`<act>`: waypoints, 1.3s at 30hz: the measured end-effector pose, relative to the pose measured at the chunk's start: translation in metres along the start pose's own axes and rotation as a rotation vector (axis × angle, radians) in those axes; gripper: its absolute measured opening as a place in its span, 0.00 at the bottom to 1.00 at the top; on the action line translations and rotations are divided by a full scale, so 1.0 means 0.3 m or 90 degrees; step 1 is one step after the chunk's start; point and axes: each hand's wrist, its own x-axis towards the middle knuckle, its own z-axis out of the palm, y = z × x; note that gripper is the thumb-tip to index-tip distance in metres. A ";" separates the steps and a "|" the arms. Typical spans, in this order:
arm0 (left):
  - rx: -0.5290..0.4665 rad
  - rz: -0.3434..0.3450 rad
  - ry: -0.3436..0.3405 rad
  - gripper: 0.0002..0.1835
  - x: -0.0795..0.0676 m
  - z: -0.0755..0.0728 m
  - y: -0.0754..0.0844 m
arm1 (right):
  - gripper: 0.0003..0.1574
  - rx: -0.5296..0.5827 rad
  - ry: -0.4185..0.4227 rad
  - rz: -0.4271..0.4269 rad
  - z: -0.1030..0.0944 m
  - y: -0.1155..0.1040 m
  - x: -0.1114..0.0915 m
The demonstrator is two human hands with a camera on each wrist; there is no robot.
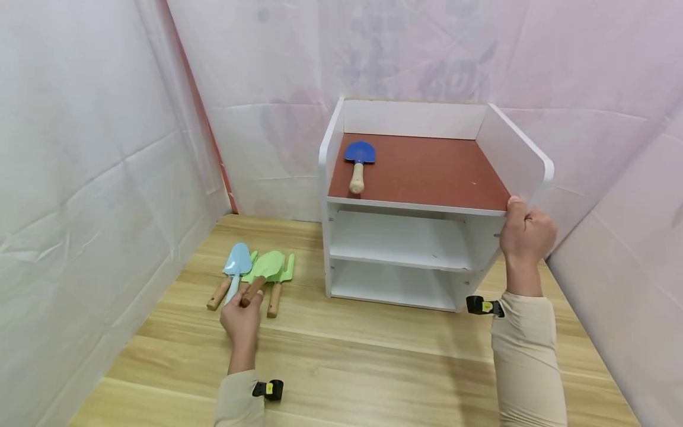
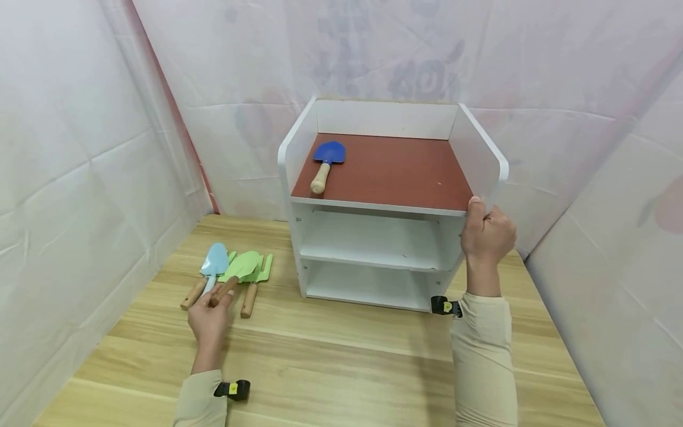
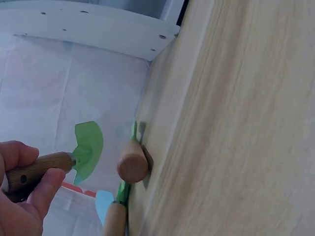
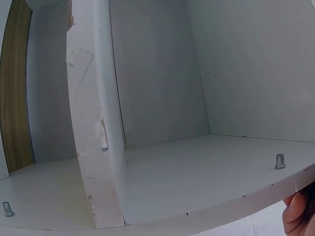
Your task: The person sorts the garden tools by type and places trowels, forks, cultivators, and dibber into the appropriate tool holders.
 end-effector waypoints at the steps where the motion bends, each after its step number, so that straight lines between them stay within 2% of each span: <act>1: -0.004 0.005 0.004 0.20 -0.005 -0.002 0.002 | 0.31 0.000 -0.001 0.000 -0.001 0.001 0.000; 8: -0.045 0.043 0.029 0.19 -0.045 -0.017 0.022 | 0.30 0.003 -0.008 -0.002 0.000 0.007 0.003; 16: -0.034 0.096 0.032 0.18 -0.074 -0.046 0.047 | 0.31 0.001 0.001 0.005 0.002 0.010 0.004; 19: -0.032 0.133 0.054 0.17 -0.081 -0.055 0.061 | 0.30 0.006 0.001 0.006 -0.001 0.007 0.003; 26: -0.087 0.227 0.106 0.16 -0.102 -0.074 0.089 | 0.30 0.008 -0.003 0.009 -0.001 0.011 0.001; 31: -0.123 0.298 0.136 0.15 -0.137 -0.093 0.153 | 0.31 0.007 -0.002 0.003 -0.002 0.008 -0.002; 34: -0.146 0.313 0.147 0.14 -0.158 -0.105 0.199 | 0.31 0.014 -0.004 0.001 -0.002 0.007 -0.001; 39: -0.160 0.327 0.178 0.14 -0.174 -0.112 0.233 | 0.31 0.014 -0.003 0.004 -0.001 0.012 -0.001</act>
